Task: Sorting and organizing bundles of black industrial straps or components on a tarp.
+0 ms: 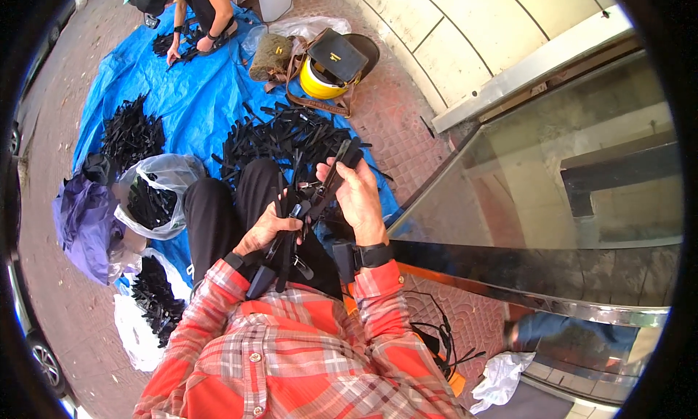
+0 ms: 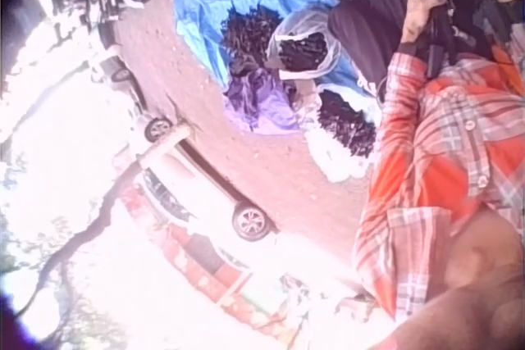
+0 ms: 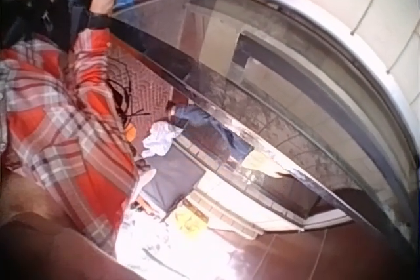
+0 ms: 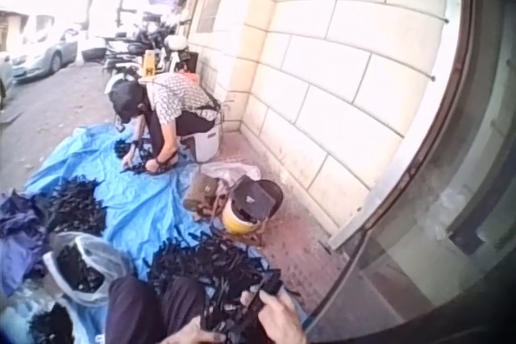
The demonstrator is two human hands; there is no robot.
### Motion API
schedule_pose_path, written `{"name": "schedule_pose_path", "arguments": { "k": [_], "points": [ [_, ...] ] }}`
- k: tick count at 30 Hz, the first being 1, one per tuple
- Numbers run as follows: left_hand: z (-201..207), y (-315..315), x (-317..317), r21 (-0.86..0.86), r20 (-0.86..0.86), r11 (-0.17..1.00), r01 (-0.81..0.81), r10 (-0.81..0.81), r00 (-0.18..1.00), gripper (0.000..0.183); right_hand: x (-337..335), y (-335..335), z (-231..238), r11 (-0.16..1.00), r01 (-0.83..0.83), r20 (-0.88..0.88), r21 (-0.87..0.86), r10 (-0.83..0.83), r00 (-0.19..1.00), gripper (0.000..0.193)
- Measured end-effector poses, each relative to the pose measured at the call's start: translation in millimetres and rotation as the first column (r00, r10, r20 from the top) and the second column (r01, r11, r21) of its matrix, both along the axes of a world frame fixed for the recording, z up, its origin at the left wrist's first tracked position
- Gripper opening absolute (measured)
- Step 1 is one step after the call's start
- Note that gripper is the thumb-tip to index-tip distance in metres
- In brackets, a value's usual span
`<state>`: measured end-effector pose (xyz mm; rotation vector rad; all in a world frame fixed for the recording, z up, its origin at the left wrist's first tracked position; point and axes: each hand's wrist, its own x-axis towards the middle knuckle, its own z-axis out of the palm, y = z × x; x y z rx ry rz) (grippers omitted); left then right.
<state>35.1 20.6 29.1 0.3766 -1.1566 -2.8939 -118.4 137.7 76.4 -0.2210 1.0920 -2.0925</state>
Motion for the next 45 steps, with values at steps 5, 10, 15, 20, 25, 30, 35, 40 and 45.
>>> {"name": "schedule_pose_path", "arguments": {
  "k": [5,10,15,20,25,30,35,40,45],
  "points": [
    [-13,-8,2,0.085,0.056,0.992,-0.088,0.083,0.995,0.022,-5,9,4,0.973,0.164,-0.074,0.164,-0.153,0.985,0.026],
    [-12,6,-15,0.097,0.038,0.955,-0.280,0.278,0.960,0.052,29,-2,-5,0.949,0.110,-0.142,0.297,-0.071,0.987,0.021],
    [-11,8,-13,-0.123,0.056,0.952,-0.280,0.288,0.956,0.054,42,-8,-33,0.910,0.211,-0.266,0.357,-0.117,0.957,0.018],
    [-29,-1,-2,-0.017,0.152,0.980,-0.199,0.199,0.968,0.043,25,6,-33,0.958,0.268,-0.022,0.107,-0.267,0.963,0.024],
    [-22,-5,4,-0.019,0.144,0.993,-0.118,0.119,0.982,0.030,20,24,7,0.908,0.170,-0.723,0.382,0.179,0.668,0.039],
    [-18,-3,5,0.029,0.080,0.998,-0.064,0.062,0.995,0.026,46,15,1,0.860,-0.007,-0.844,0.510,0.503,0.185,0.042],
    [-16,-4,6,0.131,0.180,0.991,-0.038,0.014,0.984,0.025,46,20,-2,0.875,0.005,-0.875,0.484,0.484,-0.027,0.038],
    [-29,-1,3,0.203,0.128,0.976,-0.077,0.051,0.990,0.024,49,29,15,0.934,0.058,-0.491,0.351,0.131,0.861,0.021],
    [-27,-3,-2,0.226,0.263,0.970,-0.094,0.032,0.964,0.025,47,43,21,0.801,-0.053,-0.518,0.596,0.434,0.737,0.022]
  ]
}}
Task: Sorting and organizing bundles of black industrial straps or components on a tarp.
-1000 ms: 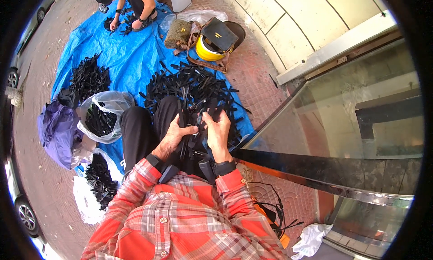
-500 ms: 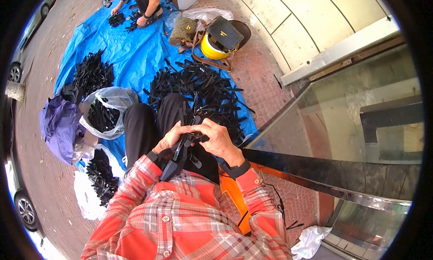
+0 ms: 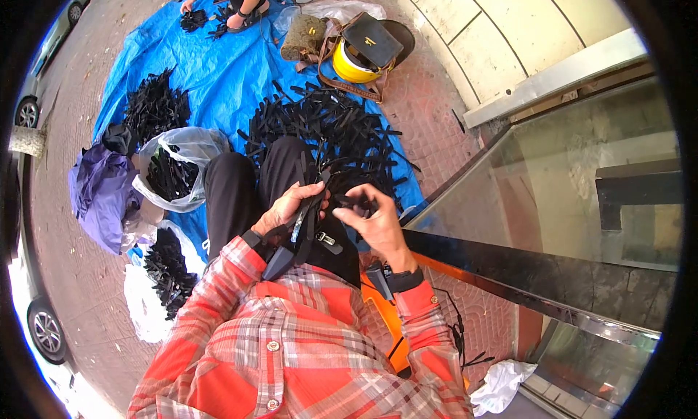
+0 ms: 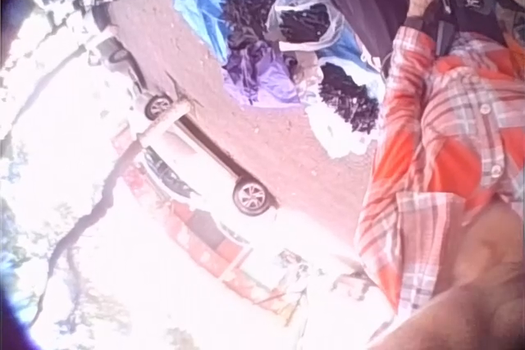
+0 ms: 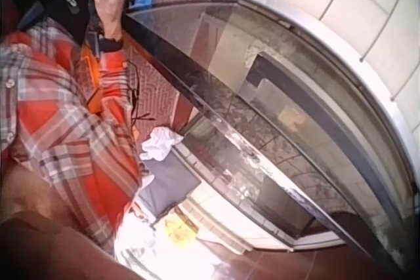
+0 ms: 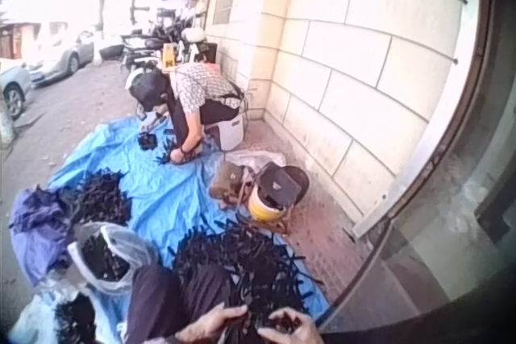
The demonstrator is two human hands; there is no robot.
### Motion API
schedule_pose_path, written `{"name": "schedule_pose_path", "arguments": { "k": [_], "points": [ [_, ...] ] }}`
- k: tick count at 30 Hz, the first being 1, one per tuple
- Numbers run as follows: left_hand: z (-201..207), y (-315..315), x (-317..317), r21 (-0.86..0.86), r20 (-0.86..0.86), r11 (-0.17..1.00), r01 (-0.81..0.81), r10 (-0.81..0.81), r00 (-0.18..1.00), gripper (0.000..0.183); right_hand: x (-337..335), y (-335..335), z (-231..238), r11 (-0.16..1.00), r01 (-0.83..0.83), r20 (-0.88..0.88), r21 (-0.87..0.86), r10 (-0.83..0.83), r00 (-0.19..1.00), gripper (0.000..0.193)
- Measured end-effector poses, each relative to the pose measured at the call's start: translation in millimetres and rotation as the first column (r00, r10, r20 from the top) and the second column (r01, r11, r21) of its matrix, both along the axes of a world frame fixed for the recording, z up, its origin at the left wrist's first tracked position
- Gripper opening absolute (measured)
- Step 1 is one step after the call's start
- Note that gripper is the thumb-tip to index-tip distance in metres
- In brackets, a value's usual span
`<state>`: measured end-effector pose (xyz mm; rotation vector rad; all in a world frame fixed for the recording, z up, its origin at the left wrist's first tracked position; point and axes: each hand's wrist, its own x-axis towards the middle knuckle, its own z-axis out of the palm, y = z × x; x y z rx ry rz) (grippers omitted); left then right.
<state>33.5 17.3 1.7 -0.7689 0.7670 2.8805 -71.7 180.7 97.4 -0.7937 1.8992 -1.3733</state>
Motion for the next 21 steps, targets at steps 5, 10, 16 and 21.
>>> {"name": "schedule_pose_path", "arguments": {
  "k": [5,10,16,21],
  "points": [
    [-2,3,1,0.052,-0.048,0.999,-0.002,0.004,0.999,0.024,15,-15,-22,0.998,-0.018,-0.003,-0.052,0.018,1.000,0.013],
    [-6,-2,6,-0.044,-0.184,0.997,0.062,-0.070,0.981,0.023,13,-29,-26,0.988,0.152,0.036,-0.018,-0.151,0.988,0.017],
    [-4,0,9,-0.209,-0.213,0.973,0.103,-0.148,0.966,0.026,-8,-31,-65,0.974,0.224,0.665,-0.016,-0.157,0.730,0.019],
    [8,2,6,-0.177,-0.228,0.981,0.074,-0.114,0.967,0.035,-17,-32,-74,0.885,0.450,0.920,-0.119,-0.071,0.384,0.019]
  ]
}}
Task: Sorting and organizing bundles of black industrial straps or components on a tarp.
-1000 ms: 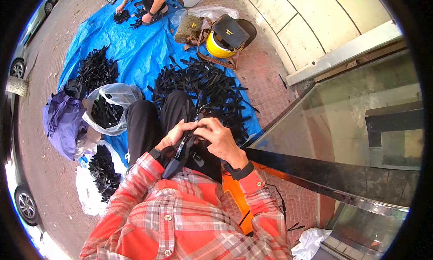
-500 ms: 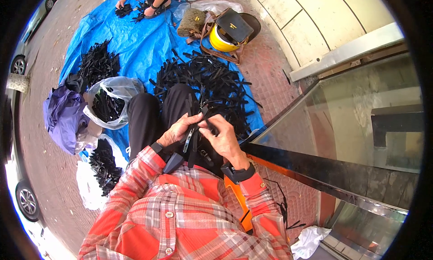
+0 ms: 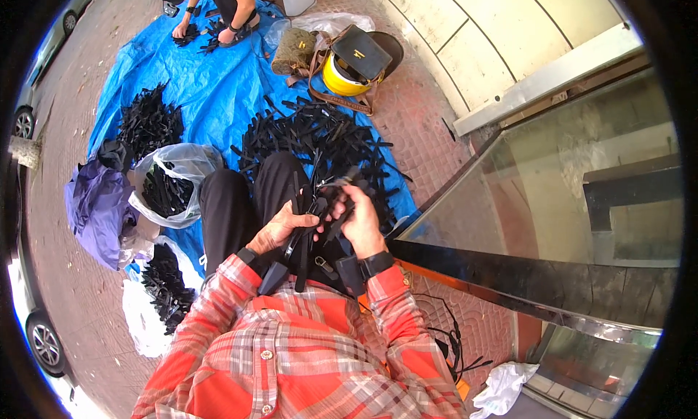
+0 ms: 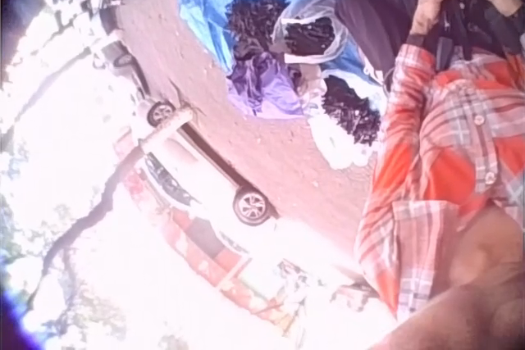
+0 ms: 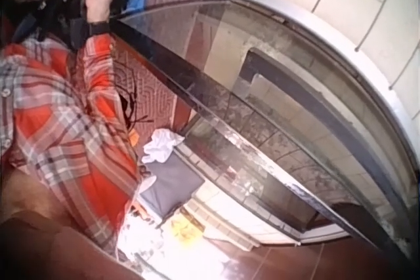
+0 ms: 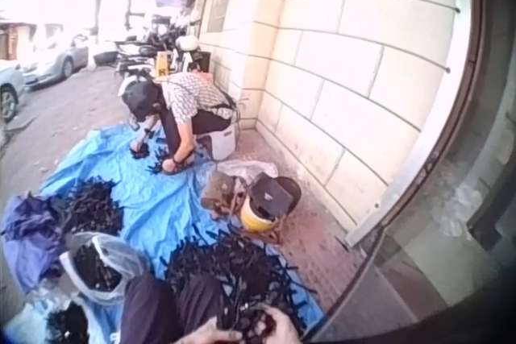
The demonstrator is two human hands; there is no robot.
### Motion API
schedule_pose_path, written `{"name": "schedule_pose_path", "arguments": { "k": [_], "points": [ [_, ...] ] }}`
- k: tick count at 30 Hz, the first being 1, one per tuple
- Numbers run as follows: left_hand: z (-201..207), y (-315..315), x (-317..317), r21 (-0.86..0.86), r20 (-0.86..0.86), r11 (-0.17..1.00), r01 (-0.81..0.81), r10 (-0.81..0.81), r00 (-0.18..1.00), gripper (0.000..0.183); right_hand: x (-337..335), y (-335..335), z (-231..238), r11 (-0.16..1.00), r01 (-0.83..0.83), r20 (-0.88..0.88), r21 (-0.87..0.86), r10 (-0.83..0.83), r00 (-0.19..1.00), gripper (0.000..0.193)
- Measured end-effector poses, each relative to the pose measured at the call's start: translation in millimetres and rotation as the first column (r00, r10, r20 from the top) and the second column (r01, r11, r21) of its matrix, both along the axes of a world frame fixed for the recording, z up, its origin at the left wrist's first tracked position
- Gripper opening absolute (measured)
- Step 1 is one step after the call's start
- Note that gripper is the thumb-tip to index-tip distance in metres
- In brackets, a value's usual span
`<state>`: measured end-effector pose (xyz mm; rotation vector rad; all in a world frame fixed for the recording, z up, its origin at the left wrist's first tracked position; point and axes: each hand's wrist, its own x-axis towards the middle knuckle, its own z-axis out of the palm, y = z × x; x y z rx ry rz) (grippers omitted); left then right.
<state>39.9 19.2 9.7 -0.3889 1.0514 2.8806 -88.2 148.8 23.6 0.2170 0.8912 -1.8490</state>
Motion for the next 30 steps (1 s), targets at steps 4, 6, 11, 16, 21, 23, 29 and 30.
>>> {"name": "schedule_pose_path", "arguments": {
  "k": [4,6,11,16,21,23,29,30],
  "points": [
    [-3,-1,1,0.001,0.001,1.000,-0.016,0.016,1.000,0.049,-21,22,7,0.989,0.078,-0.199,0.125,-0.052,0.979,0.020],
    [-3,1,-1,-0.027,0.015,0.999,-0.036,0.036,0.999,0.050,-13,22,22,0.981,0.106,-0.092,0.165,-0.092,0.991,0.022],
    [17,6,-5,-0.140,0.017,0.990,0.002,0.000,1.000,0.052,3,4,17,0.982,-0.022,-0.281,0.187,0.075,0.957,0.015],
    [18,4,-2,-0.272,0.007,0.962,0.013,-0.012,1.000,0.057,11,-16,31,0.948,0.051,-0.436,0.313,0.096,0.895,0.014],
    [14,4,-1,-0.156,0.004,0.986,0.064,-0.065,0.998,0.057,2,-14,20,0.952,0.139,-0.485,0.272,0.011,0.875,0.016],
    [13,3,0,-0.067,0.019,0.993,0.099,-0.098,0.995,0.058,-10,-11,15,0.960,0.236,-0.471,0.153,-0.139,0.871,0.019],
    [-11,-4,0,0.213,0.011,0.975,-0.059,0.058,0.998,0.055,-50,34,53,0.967,0.253,-0.478,0.035,-0.207,0.854,0.016],
    [-14,-4,1,0.245,0.021,0.966,-0.080,0.077,0.997,0.055,-48,40,57,0.998,0.033,-0.574,-0.044,-0.052,0.817,0.016]
  ]
}}
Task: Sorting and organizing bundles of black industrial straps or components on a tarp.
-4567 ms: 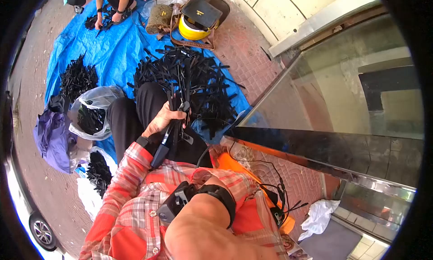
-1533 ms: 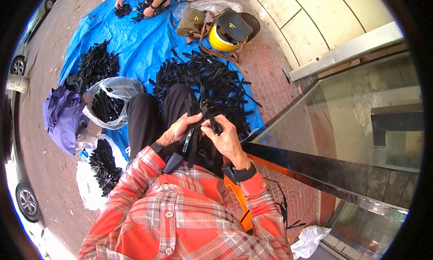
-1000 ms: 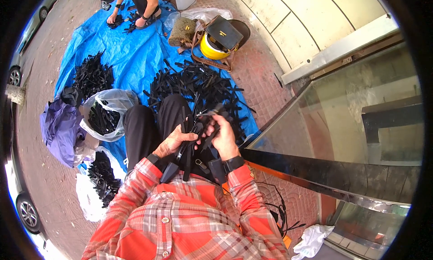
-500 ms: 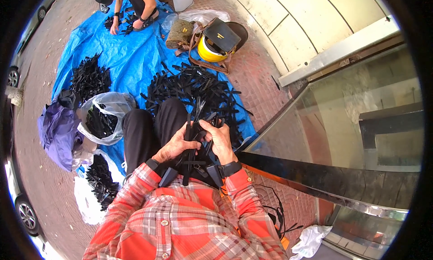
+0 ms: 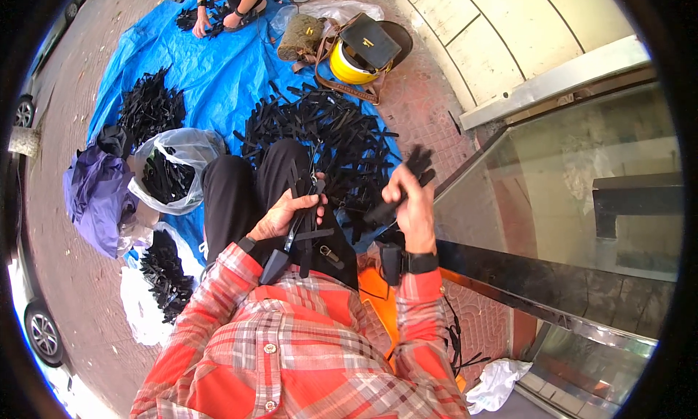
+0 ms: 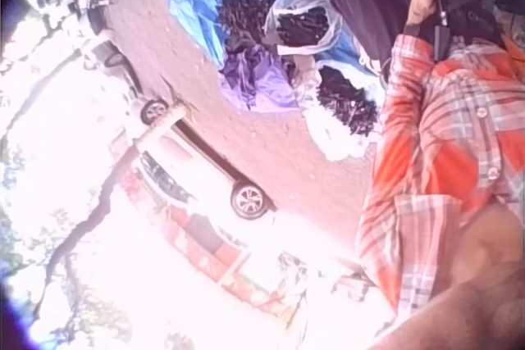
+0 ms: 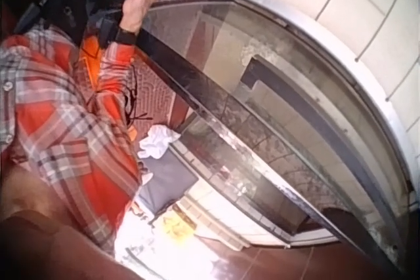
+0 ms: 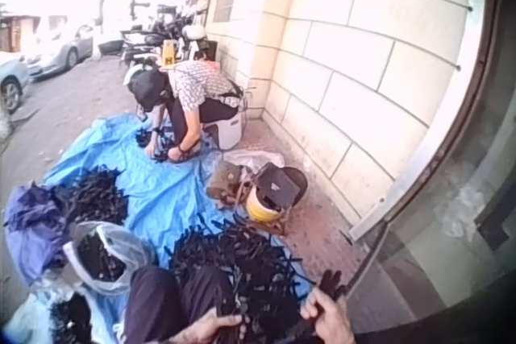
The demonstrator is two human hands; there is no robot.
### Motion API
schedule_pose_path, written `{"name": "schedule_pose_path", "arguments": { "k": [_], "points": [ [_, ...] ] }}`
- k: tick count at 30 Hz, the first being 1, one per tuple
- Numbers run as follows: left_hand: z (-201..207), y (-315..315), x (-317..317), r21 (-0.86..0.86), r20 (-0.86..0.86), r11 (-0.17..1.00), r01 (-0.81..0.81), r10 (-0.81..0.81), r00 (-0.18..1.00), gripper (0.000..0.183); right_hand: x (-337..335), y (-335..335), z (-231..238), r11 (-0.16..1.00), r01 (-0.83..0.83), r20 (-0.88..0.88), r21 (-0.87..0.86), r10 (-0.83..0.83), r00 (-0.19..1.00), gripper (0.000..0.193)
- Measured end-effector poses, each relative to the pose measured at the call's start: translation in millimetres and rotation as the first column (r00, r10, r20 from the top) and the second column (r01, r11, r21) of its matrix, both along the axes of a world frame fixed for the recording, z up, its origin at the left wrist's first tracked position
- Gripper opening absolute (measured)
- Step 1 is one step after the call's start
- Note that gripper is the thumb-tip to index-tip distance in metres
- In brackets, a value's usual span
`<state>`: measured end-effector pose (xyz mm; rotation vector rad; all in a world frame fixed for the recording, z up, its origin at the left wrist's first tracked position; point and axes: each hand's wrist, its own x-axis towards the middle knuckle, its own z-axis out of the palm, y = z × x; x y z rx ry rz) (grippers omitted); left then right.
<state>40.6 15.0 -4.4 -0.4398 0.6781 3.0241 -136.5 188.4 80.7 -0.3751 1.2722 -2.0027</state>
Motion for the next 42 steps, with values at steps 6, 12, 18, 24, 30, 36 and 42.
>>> {"name": "schedule_pose_path", "arguments": {
  "k": [6,12,18,24,30,36,42],
  "points": [
    [-2,1,-4,-0.002,0.101,1.000,0.015,-0.014,0.995,0.052,98,-24,13,0.828,-0.125,-0.623,0.546,0.502,0.600,0.031],
    [-4,5,-5,-0.116,0.162,0.993,0.021,-0.002,0.987,0.043,129,-49,-5,0.766,-0.129,-0.761,0.629,0.641,0.097,0.041],
    [5,4,-1,-0.107,0.122,0.994,-0.012,0.026,0.992,0.042,134,-55,6,0.770,-0.108,-0.768,0.629,0.637,0.068,0.032],
    [3,-5,3,0.158,0.191,0.987,-0.009,-0.022,0.981,0.031,80,-31,69,0.888,-0.406,-0.038,0.214,0.423,0.905,0.033],
    [-18,-14,10,0.303,0.118,0.953,-0.007,-0.031,0.993,0.046,65,8,25,0.787,-0.363,-0.521,0.499,0.607,0.600,0.033],
    [-12,-13,10,0.326,0.077,0.945,0.016,-0.044,0.996,0.047,76,11,-46,0.734,-0.409,-0.503,0.542,0.674,0.542,0.049],
    [-18,-13,10,0.358,0.005,0.933,0.036,-0.041,0.999,0.054,85,7,-44,0.612,-0.542,-0.564,0.576,0.777,0.279,0.041]
  ]
}}
